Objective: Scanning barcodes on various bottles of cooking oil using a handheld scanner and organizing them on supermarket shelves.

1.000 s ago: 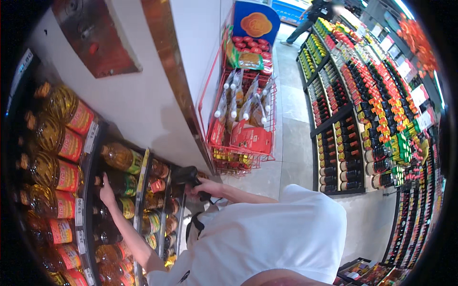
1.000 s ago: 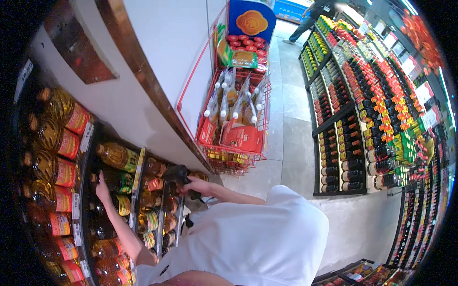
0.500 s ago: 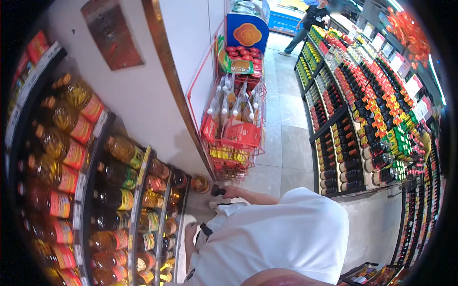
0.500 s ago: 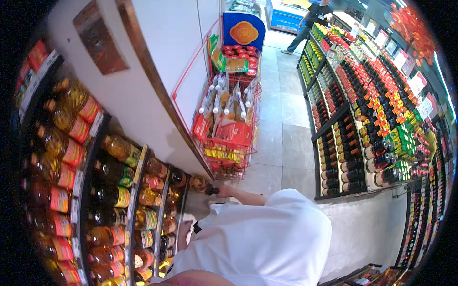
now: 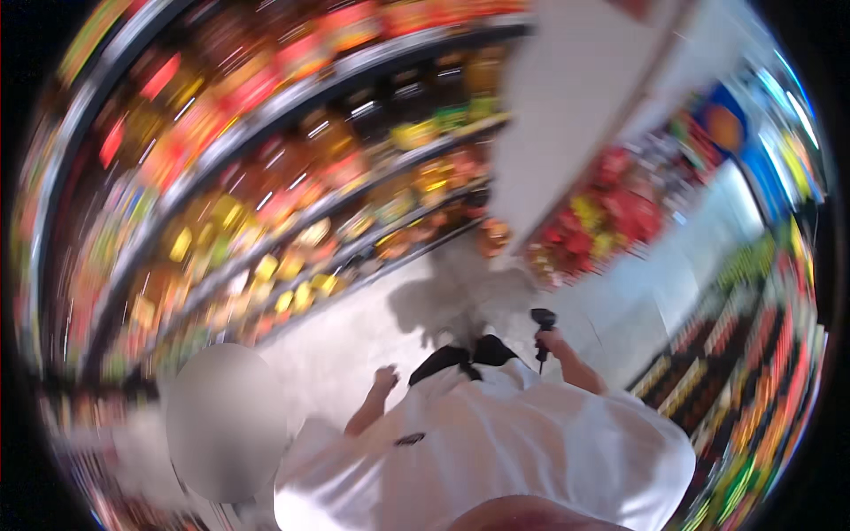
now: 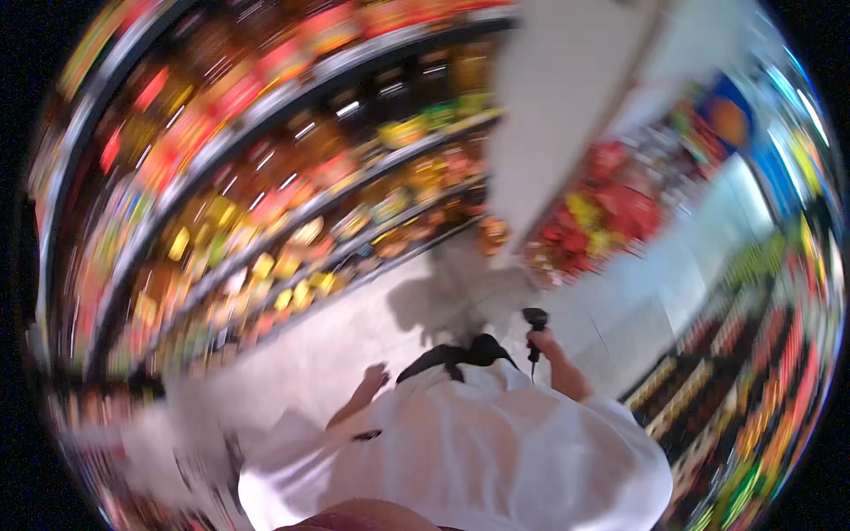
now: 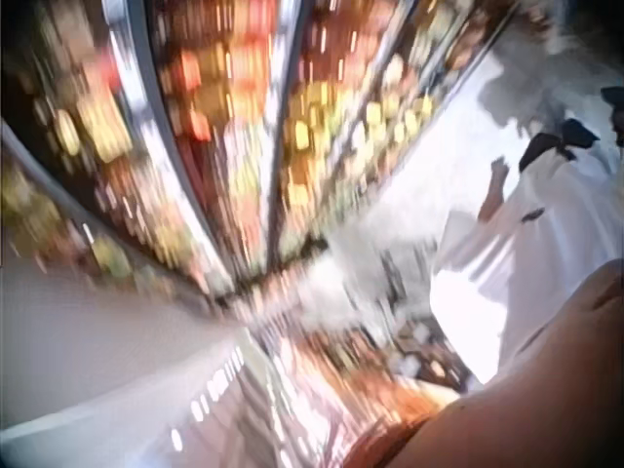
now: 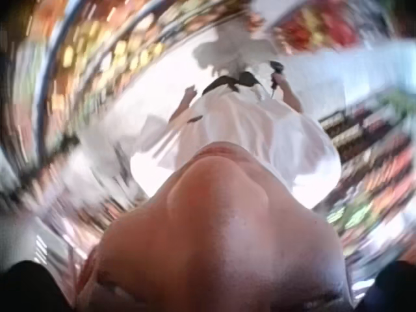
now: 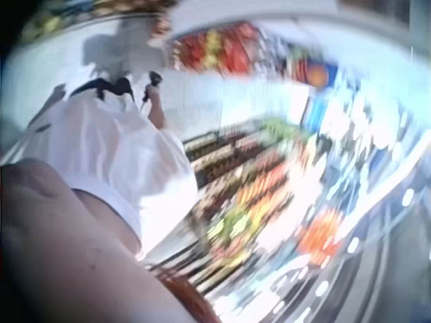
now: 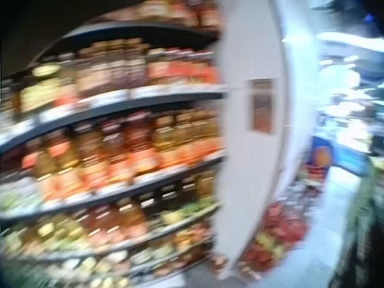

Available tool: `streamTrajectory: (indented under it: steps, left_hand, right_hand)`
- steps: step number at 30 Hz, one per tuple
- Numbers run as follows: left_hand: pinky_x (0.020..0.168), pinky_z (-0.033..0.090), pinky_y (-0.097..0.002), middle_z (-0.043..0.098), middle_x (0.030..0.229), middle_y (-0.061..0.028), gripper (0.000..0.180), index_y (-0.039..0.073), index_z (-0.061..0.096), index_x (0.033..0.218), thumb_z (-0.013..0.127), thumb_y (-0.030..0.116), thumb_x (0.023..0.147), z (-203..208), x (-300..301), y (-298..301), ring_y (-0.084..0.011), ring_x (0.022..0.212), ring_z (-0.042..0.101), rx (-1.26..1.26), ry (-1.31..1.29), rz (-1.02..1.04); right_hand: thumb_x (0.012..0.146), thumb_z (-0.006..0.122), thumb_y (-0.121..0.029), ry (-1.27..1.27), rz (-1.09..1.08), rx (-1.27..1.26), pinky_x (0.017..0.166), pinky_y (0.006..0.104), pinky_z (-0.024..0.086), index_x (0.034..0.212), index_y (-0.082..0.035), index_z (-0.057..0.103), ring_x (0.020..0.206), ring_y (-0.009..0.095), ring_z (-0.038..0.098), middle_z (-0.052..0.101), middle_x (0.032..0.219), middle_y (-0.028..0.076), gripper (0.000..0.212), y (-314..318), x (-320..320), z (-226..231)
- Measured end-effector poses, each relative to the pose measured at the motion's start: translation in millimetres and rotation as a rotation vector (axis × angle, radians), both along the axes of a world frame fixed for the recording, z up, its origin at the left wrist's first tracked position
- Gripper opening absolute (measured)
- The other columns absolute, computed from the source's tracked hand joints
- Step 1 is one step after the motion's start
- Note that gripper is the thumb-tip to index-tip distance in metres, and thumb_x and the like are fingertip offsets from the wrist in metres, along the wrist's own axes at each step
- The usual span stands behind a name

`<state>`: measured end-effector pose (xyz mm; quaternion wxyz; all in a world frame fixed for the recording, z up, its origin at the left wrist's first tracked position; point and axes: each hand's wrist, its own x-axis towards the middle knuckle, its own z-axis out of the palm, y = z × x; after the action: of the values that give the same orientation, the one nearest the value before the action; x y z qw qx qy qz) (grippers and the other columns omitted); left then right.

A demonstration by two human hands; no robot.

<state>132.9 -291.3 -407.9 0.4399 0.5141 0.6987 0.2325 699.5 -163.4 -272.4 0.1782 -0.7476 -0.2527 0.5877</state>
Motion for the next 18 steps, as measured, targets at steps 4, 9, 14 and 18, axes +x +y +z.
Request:
streamTrajectory:
  steps: [4, 9, 14, 18]
  left_hand:
    - [0.075, 0.054, -0.0482, 0.069, 0.093, -0.0247, 0.031, 0.006, 0.063, 0.108, 0.057, 0.029, 0.088, 29.0, 65.3, -53.0, -0.0398, 0.086, 0.067, -0.533, -0.163, 0.268]
    - [0.085, 0.051, -0.0477, 0.069, 0.103, -0.0196, 0.032, 0.01, 0.062, 0.11, 0.051, 0.032, 0.09, -7.9, 70.9, -177.2, -0.0385, 0.099, 0.066, -0.257, 0.194, 0.005]
    - [0.073, 0.055, -0.0453, 0.071, 0.076, -0.0199, 0.035, 0.002, 0.073, 0.073, 0.059, 0.033, 0.081, 40.1, 43.4, -289.0, -0.0349, 0.076, 0.071, -0.575, 0.033, 0.45]
    - [0.072, 0.055, -0.0437, 0.07, 0.071, -0.0189, 0.045, 0.0, 0.073, 0.072, 0.057, 0.041, 0.081, 81.6, 14.5, -356.9, -0.0322, 0.074, 0.071, -0.572, -0.086, 0.69]
  right_hand:
    - [0.078, 0.069, -0.012, 0.252, 0.091, 0.085, 0.049, 0.0349, 0.049, 0.081, -0.004, 0.061, 0.054, 0.019, 0.059, 0.058, 0.065, 0.006, 0.012, 21.0, -56.4, -6.2]
    - [0.079, 0.066, -0.018, 0.133, 0.641, 0.1, 0.062, 0.0326, 0.052, 0.086, -0.003, 0.064, 0.062, 0.019, 0.063, 0.064, 0.07, 0.007, 0.017, -25.0, -178.4, 4.8]
    - [0.078, 0.07, -0.015, 0.379, 0.792, 0.106, 0.059, 0.0326, 0.051, 0.088, -0.004, 0.062, 0.06, 0.018, 0.061, 0.061, 0.068, 0.006, 0.016, -133.0, -213.6, -51.6]
    - [0.078, 0.069, -0.014, 0.342, 0.736, -0.147, 0.058, 0.0326, 0.05, 0.089, -0.005, 0.063, 0.059, 0.019, 0.06, 0.06, 0.068, 0.005, 0.015, -238.3, -184.1, -86.5]
